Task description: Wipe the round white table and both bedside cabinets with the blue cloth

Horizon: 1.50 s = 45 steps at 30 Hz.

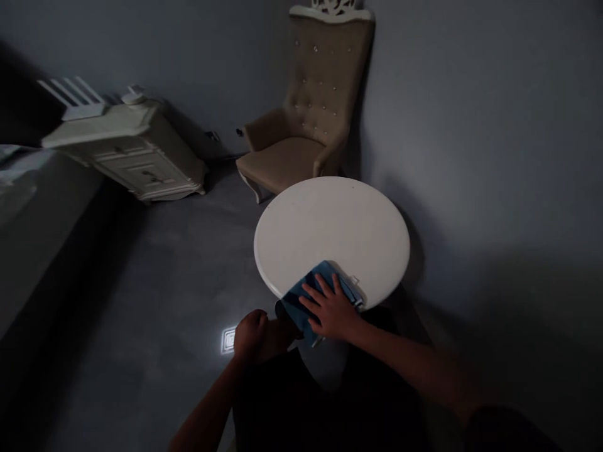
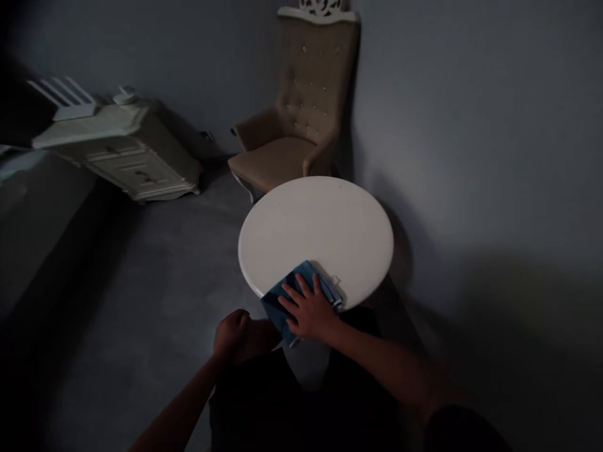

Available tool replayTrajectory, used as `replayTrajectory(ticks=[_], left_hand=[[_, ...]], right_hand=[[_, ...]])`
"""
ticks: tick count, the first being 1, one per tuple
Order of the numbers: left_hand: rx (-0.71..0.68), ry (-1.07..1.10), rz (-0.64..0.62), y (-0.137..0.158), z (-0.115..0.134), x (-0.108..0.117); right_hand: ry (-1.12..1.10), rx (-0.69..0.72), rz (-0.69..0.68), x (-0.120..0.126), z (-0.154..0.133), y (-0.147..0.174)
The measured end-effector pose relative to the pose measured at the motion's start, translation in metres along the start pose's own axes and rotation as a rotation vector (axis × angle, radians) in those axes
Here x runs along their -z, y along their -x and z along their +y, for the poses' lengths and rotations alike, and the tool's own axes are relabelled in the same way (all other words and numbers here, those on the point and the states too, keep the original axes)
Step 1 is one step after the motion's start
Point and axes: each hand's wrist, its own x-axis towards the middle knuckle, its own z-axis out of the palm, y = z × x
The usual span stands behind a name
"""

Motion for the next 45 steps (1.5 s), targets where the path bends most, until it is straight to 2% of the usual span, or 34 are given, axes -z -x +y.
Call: replayTrajectory(ticks=[3, 5, 7, 10, 13, 15, 18, 20, 23, 26, 29, 31, 34, 37, 39, 41, 43, 45], left_hand=[[-0.028, 0.006, -0.009, -0.005, 0.003, -0.001], [-0.039, -0.002, -0.024, -0.009, 0.008, 0.001], [-0.033, -0.018, -0.048, -0.012, 0.015, 0.002], [-0.013, -0.033, -0.084, -0.016, 0.022, 0.005], [-0.002, -0.022, -0.102, -0.021, 0.021, 0.008], [0.005, -0.001, -0.116, -0.023, 0.016, 0.010], [0.028, 0.043, -0.129, -0.025, 0.006, 0.011], [0.047, 0.071, -0.122, -0.025, -0.001, 0.011], [0.054, 0.113, -0.121, -0.025, -0.006, 0.012], [0.079, 0.155, -0.146, -0.026, -0.007, 0.014], [0.129, 0.184, -0.168, -0.027, -0.004, 0.017], [0.137, 0.187, -0.165, -0.027, -0.004, 0.017], [0.115, 0.174, -0.153, -0.027, -0.004, 0.015], [0.106, 0.150, -0.136, -0.027, -0.003, 0.013], [0.107, 0.131, -0.137, -0.027, 0.001, 0.014], [0.104, 0.108, -0.148, -0.026, 0.006, 0.016], [0.096, 0.078, -0.152, -0.024, 0.011, 0.019], [0.097, 0.053, -0.138, -0.020, 0.016, 0.023]], right_hand=[[0.065, -0.233, 0.066, 0.006, 0.029, 0.057], [0.124, -0.410, 0.090, 0.017, 0.054, 0.076], [0.184, -0.585, 0.100, 0.032, 0.082, 0.081], [0.246, -0.818, 0.098, 0.057, 0.131, 0.067], [0.265, -0.983, 0.096, 0.080, 0.192, 0.037], [0.258, -1.044, 0.126, 0.095, 0.238, 0.012], [0.191, -1.117, 0.179, 0.118, 0.305, -0.033], [0.136, -1.170, 0.167, 0.132, 0.341, -0.070], [0.089, -1.232, 0.110, 0.145, 0.377, -0.137], [0.118, -1.246, 0.107, 0.143, 0.390, -0.212], [0.180, -1.180, 0.137, 0.127, 0.380, -0.287], [0.202, -1.064, 0.153, 0.112, 0.361, -0.332], [0.186, -0.823, 0.144, 0.088, 0.310, -0.387], [0.136, -0.578, 0.073, 0.065, 0.237, -0.424], [0.111, -0.434, 0.019, 0.051, 0.182, -0.435], [0.086, -0.307, -0.027, 0.037, 0.128, -0.433], [0.058, -0.182, -0.079, 0.026, 0.079, -0.417], [0.042, -0.058, -0.122, 0.016, 0.039, -0.388]])
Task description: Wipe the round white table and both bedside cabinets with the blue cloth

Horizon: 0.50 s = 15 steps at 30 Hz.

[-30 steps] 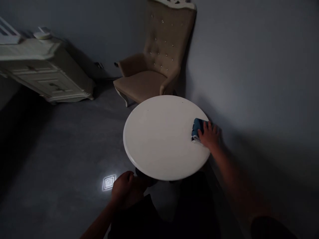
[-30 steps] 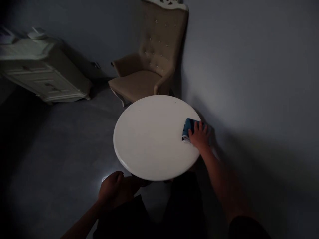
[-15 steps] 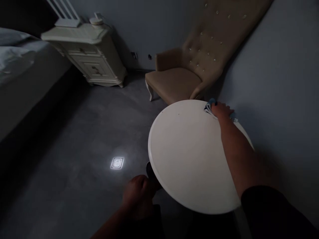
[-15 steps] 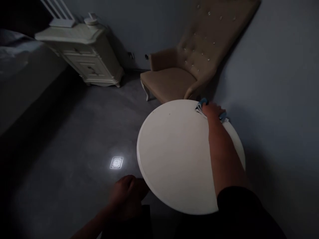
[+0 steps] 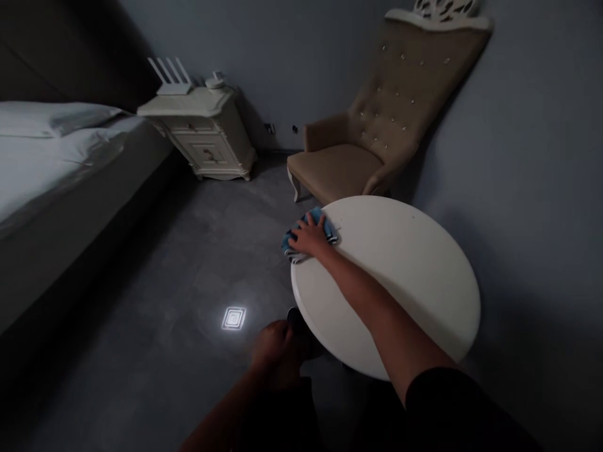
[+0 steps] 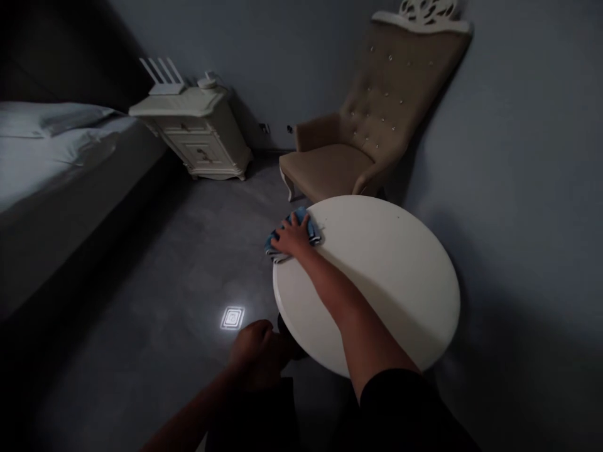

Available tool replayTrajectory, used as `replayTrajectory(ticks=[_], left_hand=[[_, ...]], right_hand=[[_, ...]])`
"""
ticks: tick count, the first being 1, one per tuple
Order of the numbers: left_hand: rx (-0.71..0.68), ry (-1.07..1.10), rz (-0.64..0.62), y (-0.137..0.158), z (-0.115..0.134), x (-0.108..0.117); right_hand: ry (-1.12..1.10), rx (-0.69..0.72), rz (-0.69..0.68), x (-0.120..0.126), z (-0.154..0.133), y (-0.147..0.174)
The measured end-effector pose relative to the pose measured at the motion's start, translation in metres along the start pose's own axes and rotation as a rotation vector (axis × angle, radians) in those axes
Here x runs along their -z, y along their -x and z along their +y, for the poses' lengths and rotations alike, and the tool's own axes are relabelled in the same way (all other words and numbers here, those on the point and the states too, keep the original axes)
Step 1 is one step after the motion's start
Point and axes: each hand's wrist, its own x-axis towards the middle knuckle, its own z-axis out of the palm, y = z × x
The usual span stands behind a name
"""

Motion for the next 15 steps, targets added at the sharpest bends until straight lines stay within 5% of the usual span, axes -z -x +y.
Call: replayTrajectory(ticks=[3, 7, 11, 15], left_hand=[[-0.004, -0.021, 0.019, 0.009, 0.004, 0.001], [-0.018, -0.005, 0.043, 0.019, 0.006, -0.002], [-0.041, -0.009, 0.058, 0.022, 0.005, -0.011], [-0.022, -0.017, 0.057, 0.022, 0.010, -0.014]], right_hand=[[0.000, 0.164, -0.041, -0.015, -0.038, 0.065], [-0.016, 0.279, -0.050, -0.026, -0.050, 0.180], [-0.025, 0.271, -0.028, -0.037, -0.028, 0.310], [0.026, 0.082, 0.019, -0.047, 0.016, 0.417]])
